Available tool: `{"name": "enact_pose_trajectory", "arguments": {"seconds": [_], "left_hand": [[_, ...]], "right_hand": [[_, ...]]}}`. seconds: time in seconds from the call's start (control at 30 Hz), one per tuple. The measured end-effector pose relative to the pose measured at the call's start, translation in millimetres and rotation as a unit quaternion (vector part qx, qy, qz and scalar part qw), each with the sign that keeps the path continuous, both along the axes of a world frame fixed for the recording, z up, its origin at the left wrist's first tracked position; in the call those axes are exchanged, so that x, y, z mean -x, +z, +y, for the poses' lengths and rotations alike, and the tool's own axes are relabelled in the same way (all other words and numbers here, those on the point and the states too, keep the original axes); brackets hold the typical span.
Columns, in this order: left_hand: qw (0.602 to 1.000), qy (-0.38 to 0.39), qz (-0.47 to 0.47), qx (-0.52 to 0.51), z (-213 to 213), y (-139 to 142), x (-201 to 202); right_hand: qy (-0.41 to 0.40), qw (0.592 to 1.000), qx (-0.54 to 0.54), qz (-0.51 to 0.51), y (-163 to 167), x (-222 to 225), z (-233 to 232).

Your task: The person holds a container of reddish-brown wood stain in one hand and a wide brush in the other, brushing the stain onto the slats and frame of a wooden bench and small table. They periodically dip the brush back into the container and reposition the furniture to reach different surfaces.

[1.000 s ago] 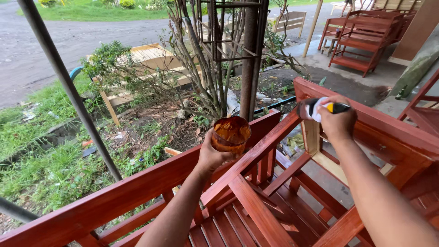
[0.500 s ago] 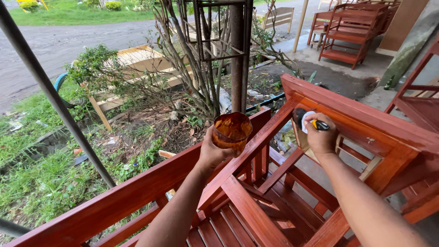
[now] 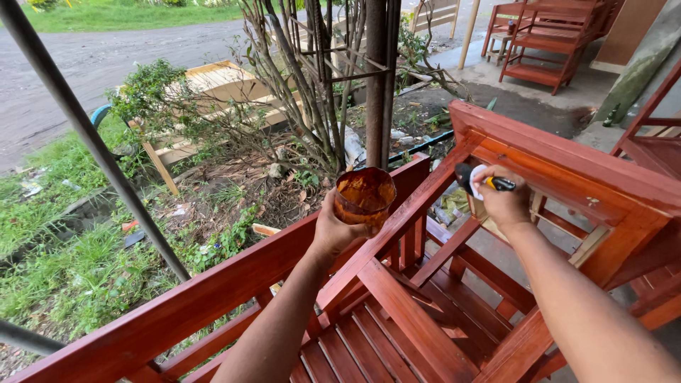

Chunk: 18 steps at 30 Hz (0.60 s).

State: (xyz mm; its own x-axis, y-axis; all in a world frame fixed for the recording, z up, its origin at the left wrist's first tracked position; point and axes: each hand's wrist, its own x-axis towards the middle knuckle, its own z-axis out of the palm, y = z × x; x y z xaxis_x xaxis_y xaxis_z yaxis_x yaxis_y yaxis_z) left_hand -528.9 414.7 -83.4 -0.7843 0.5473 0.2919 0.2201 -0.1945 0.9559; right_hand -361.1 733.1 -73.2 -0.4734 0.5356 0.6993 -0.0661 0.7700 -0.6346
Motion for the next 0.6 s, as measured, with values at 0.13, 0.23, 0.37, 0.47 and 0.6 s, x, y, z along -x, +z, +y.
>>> {"name": "enact_pose_trajectory", "arguments": {"seconds": [0.13,0.23,0.37,0.47,0.6], "left_hand": [[1.000,-0.026,-0.003,-0.016,-12.9,-3.5,-5.0],[0.999,-0.028,-0.007,-0.021,-17.4,-3.0,-7.3],[0.998,-0.045,-0.006,-0.041,-26.8,-3.9,-8.7],[0.998,-0.045,0.003,-0.039,-35.3,-7.0,-7.9],[0.997,-0.056,-0.016,-0.057,-42.9,-12.7,-9.2]], "right_hand": [[0.008,0.994,0.097,-0.040,-14.3,-4.0,-28.6],[0.047,0.998,0.037,-0.028,-24.1,-6.9,-48.6],[0.117,0.990,0.080,-0.022,-39.1,-8.5,-74.5],[0.146,0.982,0.106,-0.047,-53.0,-10.5,-91.6],[0.222,0.950,0.209,-0.063,-65.5,-8.6,-111.3]]}}
